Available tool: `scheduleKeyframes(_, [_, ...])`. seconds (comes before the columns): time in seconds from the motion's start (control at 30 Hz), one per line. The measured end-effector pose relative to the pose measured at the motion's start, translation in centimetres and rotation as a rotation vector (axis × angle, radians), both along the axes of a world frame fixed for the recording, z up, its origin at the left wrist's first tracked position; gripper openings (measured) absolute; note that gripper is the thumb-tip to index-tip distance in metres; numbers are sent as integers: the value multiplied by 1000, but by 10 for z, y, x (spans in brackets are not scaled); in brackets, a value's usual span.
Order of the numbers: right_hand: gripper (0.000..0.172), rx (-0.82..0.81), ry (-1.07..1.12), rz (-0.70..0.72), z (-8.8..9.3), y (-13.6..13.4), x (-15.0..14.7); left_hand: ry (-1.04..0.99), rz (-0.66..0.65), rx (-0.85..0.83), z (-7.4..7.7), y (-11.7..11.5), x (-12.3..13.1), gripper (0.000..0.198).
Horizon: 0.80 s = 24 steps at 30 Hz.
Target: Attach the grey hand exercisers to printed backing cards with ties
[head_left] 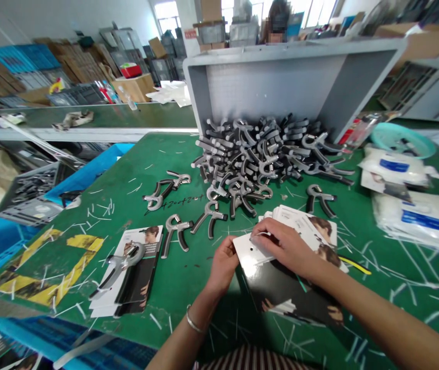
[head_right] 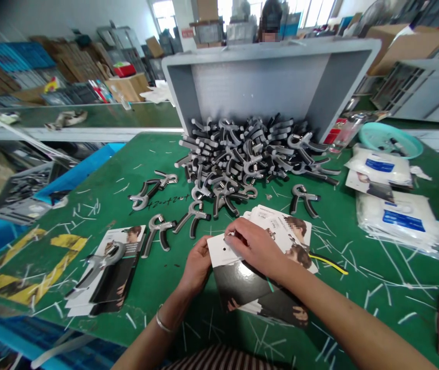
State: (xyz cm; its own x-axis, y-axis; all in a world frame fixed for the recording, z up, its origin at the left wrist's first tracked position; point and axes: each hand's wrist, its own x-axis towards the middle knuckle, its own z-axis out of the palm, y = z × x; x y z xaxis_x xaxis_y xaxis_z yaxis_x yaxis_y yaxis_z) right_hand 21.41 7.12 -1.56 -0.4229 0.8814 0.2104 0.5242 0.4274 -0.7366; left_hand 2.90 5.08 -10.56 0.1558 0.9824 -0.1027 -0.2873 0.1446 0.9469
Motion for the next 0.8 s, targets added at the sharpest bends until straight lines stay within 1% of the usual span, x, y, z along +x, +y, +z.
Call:
scheduleKeyframes(0.07, [7,3,68,-36,3,-2,2,69,-29,35,-1,-5,-9,15])
scheduleKeyframes(0.17, [7,10,107,-70,5,-3,4,184,-106,85,1,-21,-28,5])
scheduleKeyframes(0.23, [7,4,88,-58,4,-2,3,306,-144,153,4,-33,-39,9])
scheduleKeyframes(0.27, [7,3,71,-49,4,-1,2,365,-141,192,7,-37,-42,10])
scheduleKeyframes(0.33, [6,13,33,-30,2,0,0,432,-73,253,10,-41,-41,10])
scheduleKeyframes(0.4, [5,35,-11,-21,1,2,-3,364,33,241,12,-38,-32,8])
scheduleKeyframes(0.47, [4,47,-62,-42,1,2,-7,251,95,188,11,-30,-17,7])
scheduleKeyframes(0.53, [4,44,-114,-79,2,1,-10,167,94,133,8,-21,-3,11])
scheduleKeyframes(0.63, [5,45,-171,-103,3,-2,-13,120,62,84,3,-12,11,21])
scheduleKeyframes(0.7, [6,54,-179,-97,4,-3,-13,96,53,61,2,-11,13,26])
scheduleKeyframes(0.8, [11,71,-142,-65,3,-3,-9,80,51,43,3,-11,9,29])
